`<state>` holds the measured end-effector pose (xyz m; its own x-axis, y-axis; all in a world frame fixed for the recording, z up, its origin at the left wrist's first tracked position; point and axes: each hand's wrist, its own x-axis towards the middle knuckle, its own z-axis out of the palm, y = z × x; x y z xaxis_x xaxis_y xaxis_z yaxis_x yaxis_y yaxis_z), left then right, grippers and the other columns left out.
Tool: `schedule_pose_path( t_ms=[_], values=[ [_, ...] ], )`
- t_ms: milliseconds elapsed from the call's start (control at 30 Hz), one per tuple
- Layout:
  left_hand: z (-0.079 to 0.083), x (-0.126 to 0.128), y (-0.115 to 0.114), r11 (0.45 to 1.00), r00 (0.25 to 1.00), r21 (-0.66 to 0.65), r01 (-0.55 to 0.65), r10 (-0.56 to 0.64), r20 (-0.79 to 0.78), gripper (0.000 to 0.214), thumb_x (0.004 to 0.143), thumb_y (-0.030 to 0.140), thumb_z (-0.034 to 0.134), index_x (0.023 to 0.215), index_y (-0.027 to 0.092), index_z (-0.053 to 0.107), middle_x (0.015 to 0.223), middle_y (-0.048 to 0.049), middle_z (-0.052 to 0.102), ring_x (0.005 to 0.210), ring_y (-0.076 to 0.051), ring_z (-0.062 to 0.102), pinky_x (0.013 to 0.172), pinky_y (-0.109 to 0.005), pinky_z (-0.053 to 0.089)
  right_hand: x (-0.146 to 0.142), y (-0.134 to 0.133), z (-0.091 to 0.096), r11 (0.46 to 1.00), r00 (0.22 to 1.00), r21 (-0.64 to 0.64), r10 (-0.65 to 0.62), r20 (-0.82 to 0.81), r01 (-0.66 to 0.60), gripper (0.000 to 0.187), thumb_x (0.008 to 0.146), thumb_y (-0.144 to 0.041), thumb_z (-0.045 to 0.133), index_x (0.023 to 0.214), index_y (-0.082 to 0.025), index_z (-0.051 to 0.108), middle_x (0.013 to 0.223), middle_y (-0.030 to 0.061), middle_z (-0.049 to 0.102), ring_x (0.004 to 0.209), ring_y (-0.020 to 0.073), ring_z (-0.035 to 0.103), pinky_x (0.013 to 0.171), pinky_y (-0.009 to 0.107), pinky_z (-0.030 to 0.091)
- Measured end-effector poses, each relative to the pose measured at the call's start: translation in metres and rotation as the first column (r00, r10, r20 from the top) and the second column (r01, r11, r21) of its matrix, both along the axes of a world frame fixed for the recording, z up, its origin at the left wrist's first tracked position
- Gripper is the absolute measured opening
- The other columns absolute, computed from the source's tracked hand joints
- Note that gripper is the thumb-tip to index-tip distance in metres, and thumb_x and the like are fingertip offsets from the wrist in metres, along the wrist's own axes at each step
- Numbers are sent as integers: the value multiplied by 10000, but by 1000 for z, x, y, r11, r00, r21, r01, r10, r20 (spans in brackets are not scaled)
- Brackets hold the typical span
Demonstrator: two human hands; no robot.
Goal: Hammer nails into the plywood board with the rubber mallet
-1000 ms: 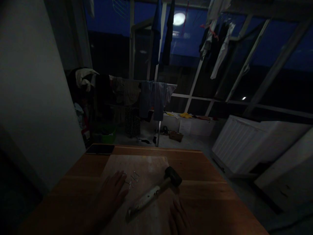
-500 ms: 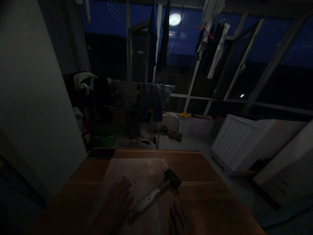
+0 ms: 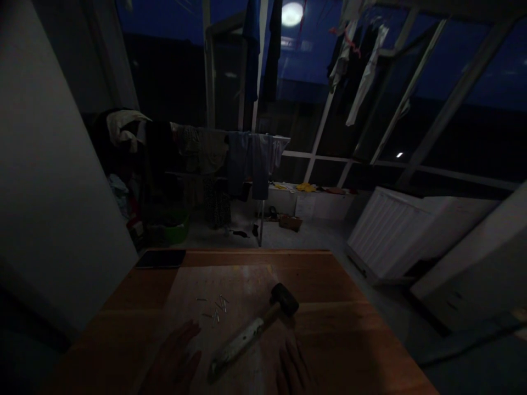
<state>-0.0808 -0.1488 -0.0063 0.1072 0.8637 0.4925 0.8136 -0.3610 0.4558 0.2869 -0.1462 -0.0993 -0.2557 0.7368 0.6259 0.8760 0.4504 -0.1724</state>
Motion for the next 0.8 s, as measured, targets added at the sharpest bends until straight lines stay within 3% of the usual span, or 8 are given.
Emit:
schedule_pose_path(
  t_ms=[167,300,367,433,533,600,700,800],
  values=[
    [1,-5,19,998,993,-48,-28,23,-119,398,1022,294,440,1365,255,638,1427,-88,640,1287,-243,628,1077,-417,564,3,-8,14,995,998,-104,-6,-70,-1,423,1037,-431,453,1274,-251,753,1351,110,715,1231,333,687,938,445,635],
    [7,-14,58,995,964,-99,-3,-23,-264,446,1007,230,434,1428,216,584,1560,-115,516,1439,-281,484,1156,-476,467,-9,-10,45,977,985,-214,-31,-168,-6,415,1019,-468,456,1218,-279,767,1286,112,750,1220,354,685,986,514,588],
    [13,-16,79,983,929,-179,25,-89,-359,481,962,130,450,1419,191,588,1554,-145,516,1451,-297,467,1167,-482,438,-21,-3,69,941,965,-334,-142,-222,62,431,1021,-476,441,1222,-263,756,1246,128,763,1115,336,729,945,489,596],
    [23,-15,94,957,880,-288,30,-162,-446,517,916,42,461,1391,187,601,1506,-172,557,1401,-305,522,1123,-475,464,-37,11,95,880,931,-466,-241,-276,90,487,1043,-461,383,1385,-242,652,1290,137,739,1146,304,717,968,444,576],
    [41,-8,104,915,809,-401,36,-262,-526,467,885,-6,478,1289,161,643,1342,-201,655,1229,-317,643,1001,-462,528,-58,40,127,813,937,-582,-212,-277,12,536,1042,-484,359,1451,-225,590,1311,149,729,1140,297,720,956,401,550],
    [51,-3,104,902,769,-429,46,-306,-561,426,866,-13,490,1235,125,652,1221,-210,689,1126,-327,680,937,-460,545,-67,61,138,760,955,-650,-174,-241,-25,541,1024,-483,392,1442,-209,598,1238,160,759,1103,307,733,938,393,534],
    [60,1,100,890,725,-449,72,-356,-589,416,840,-18,503,1218,83,646,1149,-223,688,1094,-341,672,903,-455,546,-72,82,140,712,959,-699,-154,-237,-58,499,1016,-475,373,1228,-182,716,1111,163,789,1019,294,755,882,350,521],
    [60,-1,98,894,736,-431,123,-374,-565,386,842,-1,527,1193,101,651,1183,-216,669,1123,-326,639,932,-438,527,-70,91,129,730,951,-683,-187,-246,-33,467,987,-495,373,948,-191,726,962,150,789,918,292,760,793,333,513]
  ],
)
